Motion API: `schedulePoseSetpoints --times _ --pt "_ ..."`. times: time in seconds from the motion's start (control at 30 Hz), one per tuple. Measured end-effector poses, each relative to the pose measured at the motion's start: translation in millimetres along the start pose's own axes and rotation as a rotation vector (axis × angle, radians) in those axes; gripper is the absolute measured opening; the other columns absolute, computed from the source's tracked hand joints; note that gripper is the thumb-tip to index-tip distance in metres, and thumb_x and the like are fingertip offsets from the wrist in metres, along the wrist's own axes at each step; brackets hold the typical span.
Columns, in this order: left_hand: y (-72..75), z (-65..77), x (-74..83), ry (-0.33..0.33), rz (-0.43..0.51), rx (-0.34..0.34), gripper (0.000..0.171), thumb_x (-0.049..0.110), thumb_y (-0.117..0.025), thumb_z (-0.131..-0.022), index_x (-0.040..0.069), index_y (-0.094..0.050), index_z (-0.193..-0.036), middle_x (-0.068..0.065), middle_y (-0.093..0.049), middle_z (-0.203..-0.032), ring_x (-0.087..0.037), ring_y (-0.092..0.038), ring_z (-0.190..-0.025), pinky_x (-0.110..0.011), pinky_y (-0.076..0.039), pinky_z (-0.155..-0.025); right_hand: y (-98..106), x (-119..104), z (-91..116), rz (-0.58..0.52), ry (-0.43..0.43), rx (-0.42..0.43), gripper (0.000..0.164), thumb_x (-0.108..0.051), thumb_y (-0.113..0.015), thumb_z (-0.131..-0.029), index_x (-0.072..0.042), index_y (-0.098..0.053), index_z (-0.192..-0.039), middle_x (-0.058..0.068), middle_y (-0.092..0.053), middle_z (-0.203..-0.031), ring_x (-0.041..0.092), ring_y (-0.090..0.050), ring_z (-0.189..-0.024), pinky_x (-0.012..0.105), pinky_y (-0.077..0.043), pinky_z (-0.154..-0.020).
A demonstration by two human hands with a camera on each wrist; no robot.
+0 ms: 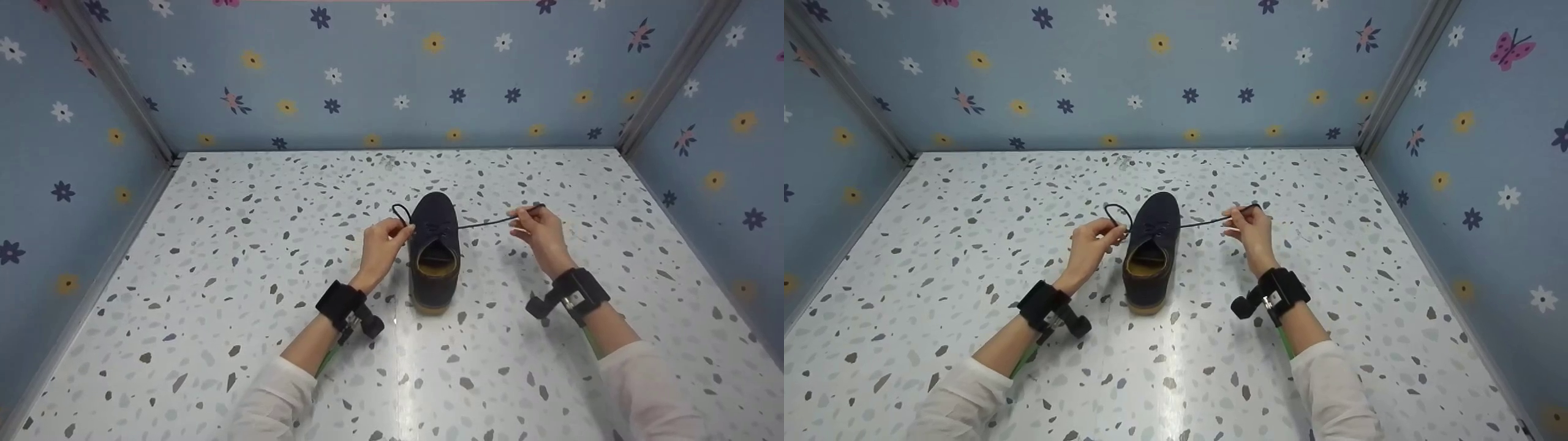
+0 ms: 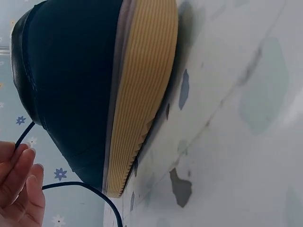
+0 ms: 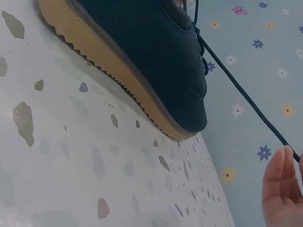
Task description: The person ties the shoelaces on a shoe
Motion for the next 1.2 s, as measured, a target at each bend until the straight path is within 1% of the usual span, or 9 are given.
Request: schedulePoseSetpoints --times 0.13,0.23,0.4,0.57,0.7,0.8,1.03,1.1,1.2 --pt "-29.1 -6.4 -46.6 -0.014 -0.049 0.06 0.016 0.036 -0.046 -0.067 0.022 -0.051 -0.061 0.01 -0.044 -0.055 -0.003 -0.039 -0.046 -0.022 -0.029 -0.035 -13 2 4 -0.065 0.042 -0.148 0.033 -0.024 -0.038 -0.075 -0.001 -0.027 -0.097 0.018 -0.043 -0.095 0.031 -0.041 -0.081 0.036 -0.033 -0.063" --pt "-42.2 -8.8 -61.3 -0.041 -0.051 0.102 0.012 0.037 -0.047 -0.066 0.026 -0.05 -0.063 0.013 -0.043 -0.056 -0.001 -0.038 -0.046 -0.02 -0.029 -0.035 -22 3 5 -0.123 0.043 -0.221 0.03 -0.02 -0.037 -0.076 -0.003 -0.025 -0.097 0.021 -0.041 -0.095 0.032 -0.038 -0.083 0.037 -0.031 -0.066" --pt "-48.3 -8.6 -61.6 -0.092 -0.013 0.099 0.009 0.036 -0.051 -0.063 0.029 -0.05 -0.068 0.015 -0.044 -0.06 0.001 -0.039 -0.049 -0.019 -0.03 -0.039 -36 5 5 -0.104 0.019 -0.26 0.036 -0.008 -0.047 -0.071 -0.005 -0.03 -0.102 0.021 -0.04 -0.096 0.031 -0.038 -0.084 0.036 -0.032 -0.066" --pt "-49.4 -6.5 -57.7 -0.097 0.024 0.08 0.011 0.035 -0.053 -0.06 0.028 -0.051 -0.068 0.015 -0.045 -0.06 0.001 -0.039 -0.049 -0.019 -0.031 -0.042 -46 9 4 0.064 -0.014 -0.23 0.037 -0.011 -0.053 -0.066 -0.003 -0.04 -0.099 0.016 -0.043 -0.094 0.029 -0.042 -0.078 0.032 -0.036 -0.058" --pt "-50.0 -5.9 -57.0 -0.091 0.037 0.07 0.012 0.035 -0.053 -0.06 0.026 -0.052 -0.068 0.014 -0.046 -0.06 0.0 -0.04 -0.049 -0.019 -0.031 -0.043 -53 13 5 0.128 -0.039 -0.242 0.037 -0.014 -0.055 -0.065 -0.005 -0.042 -0.098 0.014 -0.045 -0.092 0.029 -0.043 -0.075 0.033 -0.036 -0.055" --pt "-44.7 -5.0 -46.4 -0.087 0.046 0.043 0.014 0.035 -0.052 -0.061 0.023 -0.053 -0.068 0.012 -0.047 -0.06 -0.001 -0.041 -0.049 -0.019 -0.031 -0.044 -58 15 9 0.144 -0.049 -0.253 0.039 -0.014 -0.055 -0.064 -0.009 -0.041 -0.1 0.015 -0.046 -0.09 0.03 -0.044 -0.072 0.034 -0.037 -0.052" --pt "-8.5 1.7 22.8 -0.045 0.134 -0.057 0.013 0.022 -0.055 -0.063 0.01 -0.055 -0.069 0.003 -0.051 -0.063 -0.007 -0.044 -0.053 -0.023 -0.034 -0.047 -69 18 15 0.162 -0.069 -0.25 0.038 -0.013 -0.057 -0.062 -0.011 -0.042 -0.097 0.019 -0.046 -0.083 0.03 -0.046 -0.069 0.035 -0.037 -0.052" --pt "-4.4 2.7 31.4 -0.059 0.135 -0.052 0.011 0.019 -0.056 -0.063 0.009 -0.055 -0.068 0.004 -0.051 -0.062 -0.006 -0.044 -0.052 -0.02 -0.034 -0.048 -69 18 15 0.217 -0.071 -0.226 0.035 -0.016 -0.058 -0.06 -0.011 -0.046 -0.093 0.018 -0.046 -0.08 0.028 -0.047 -0.066 0.033 -0.038 -0.05" --pt "-4.0 2.9 32.1 -0.055 0.133 -0.061 0.011 0.019 -0.055 -0.063 0.009 -0.055 -0.069 0.004 -0.051 -0.062 -0.005 -0.044 -0.052 -0.022 -0.034 -0.046 -68 18 17 0.334 -0.084 -0.208 0.03 -0.022 -0.058 -0.059 -0.01 -0.051 -0.086 0.016 -0.046 -0.076 0.024 -0.047 -0.06 0.029 -0.038 -0.045"
Point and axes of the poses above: each hand's wrist, its own z-axis away from the middle knuckle, its own y-axis out of the back of the hand, x = y × z, the point moved 2 cm from there along -z, towards the middle knuckle
